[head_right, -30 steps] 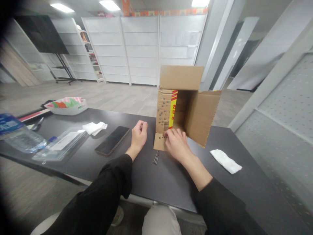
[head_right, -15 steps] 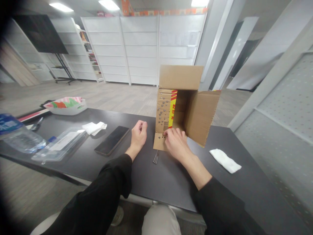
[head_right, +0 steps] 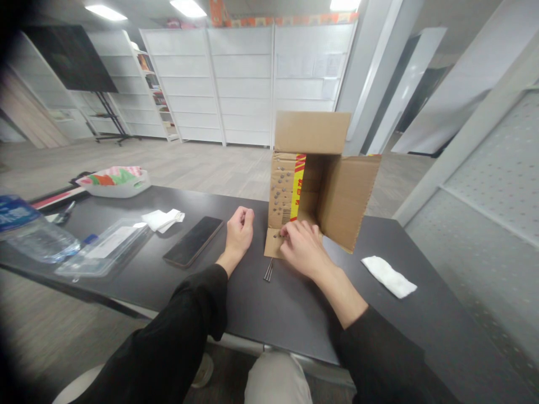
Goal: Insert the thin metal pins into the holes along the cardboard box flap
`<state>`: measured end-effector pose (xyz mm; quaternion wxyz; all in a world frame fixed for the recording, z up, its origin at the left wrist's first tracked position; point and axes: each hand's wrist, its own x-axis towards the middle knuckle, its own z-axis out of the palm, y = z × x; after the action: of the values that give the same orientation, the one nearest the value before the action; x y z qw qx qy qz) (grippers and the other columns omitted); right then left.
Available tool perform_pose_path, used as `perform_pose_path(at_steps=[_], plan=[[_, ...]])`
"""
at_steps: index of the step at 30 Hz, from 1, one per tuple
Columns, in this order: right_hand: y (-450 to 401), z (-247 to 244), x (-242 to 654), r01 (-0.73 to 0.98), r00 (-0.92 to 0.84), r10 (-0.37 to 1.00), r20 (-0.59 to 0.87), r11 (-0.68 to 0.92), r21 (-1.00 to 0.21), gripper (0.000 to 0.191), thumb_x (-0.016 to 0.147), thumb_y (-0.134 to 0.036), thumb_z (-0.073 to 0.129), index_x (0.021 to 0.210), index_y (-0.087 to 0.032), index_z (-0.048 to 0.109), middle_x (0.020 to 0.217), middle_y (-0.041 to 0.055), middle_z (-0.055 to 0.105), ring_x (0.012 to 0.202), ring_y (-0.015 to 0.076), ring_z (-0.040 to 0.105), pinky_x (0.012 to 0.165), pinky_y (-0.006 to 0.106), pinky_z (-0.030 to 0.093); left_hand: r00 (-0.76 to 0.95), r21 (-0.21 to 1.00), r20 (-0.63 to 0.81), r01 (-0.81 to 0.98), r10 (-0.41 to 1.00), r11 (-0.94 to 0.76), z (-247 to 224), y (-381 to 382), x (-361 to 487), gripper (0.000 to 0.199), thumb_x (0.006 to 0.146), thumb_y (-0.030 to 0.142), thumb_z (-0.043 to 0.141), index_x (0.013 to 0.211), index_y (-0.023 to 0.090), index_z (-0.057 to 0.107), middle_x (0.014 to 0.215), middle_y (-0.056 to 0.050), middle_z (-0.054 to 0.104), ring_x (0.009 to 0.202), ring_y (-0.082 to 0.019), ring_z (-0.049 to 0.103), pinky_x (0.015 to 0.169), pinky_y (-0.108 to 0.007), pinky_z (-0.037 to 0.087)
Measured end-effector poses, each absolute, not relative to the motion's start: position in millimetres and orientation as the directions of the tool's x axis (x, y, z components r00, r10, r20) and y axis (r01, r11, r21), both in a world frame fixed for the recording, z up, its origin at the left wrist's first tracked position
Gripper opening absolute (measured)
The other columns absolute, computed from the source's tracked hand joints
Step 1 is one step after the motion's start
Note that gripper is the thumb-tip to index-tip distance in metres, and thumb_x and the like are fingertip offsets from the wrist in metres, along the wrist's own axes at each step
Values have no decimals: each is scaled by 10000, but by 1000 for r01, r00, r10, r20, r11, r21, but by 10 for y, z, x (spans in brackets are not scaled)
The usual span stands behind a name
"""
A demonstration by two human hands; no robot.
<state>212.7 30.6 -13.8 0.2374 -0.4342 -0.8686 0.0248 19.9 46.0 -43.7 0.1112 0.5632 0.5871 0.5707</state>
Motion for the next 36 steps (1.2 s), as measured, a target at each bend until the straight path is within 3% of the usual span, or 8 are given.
perform_pose_path(at_steps=[8,28,36], plan=[[338,-171,2160,773,-512,779,362,601,-201,133,788,-123,470,848,-213,547,921,54,638,877,236,511,748,360,280,-345,796,511,535,787,-282,-441,463,203,347,953,458,394,732,209,493,631,28,492,581,-115,434,597,-228,330],[300,-125,2171,633,-508,624,594,738,-234,179,931,-215,510,934,-222,688,916,69,679,894,233,566,762,369,336,-345,799,509,531,789,-283,-424,455,209,345,950,456,389,726,209,475,624,29,479,581,-113,434,598,-225,336],[256,-104,2143,480,-498,625,601,776,-409,207,953,-226,479,1058,-212,657,988,77,729,885,208,664,796,350,458,-343,795,513,535,787,-285,-429,454,209,348,954,455,388,727,207,478,627,29,487,587,-113,439,599,-226,332]])
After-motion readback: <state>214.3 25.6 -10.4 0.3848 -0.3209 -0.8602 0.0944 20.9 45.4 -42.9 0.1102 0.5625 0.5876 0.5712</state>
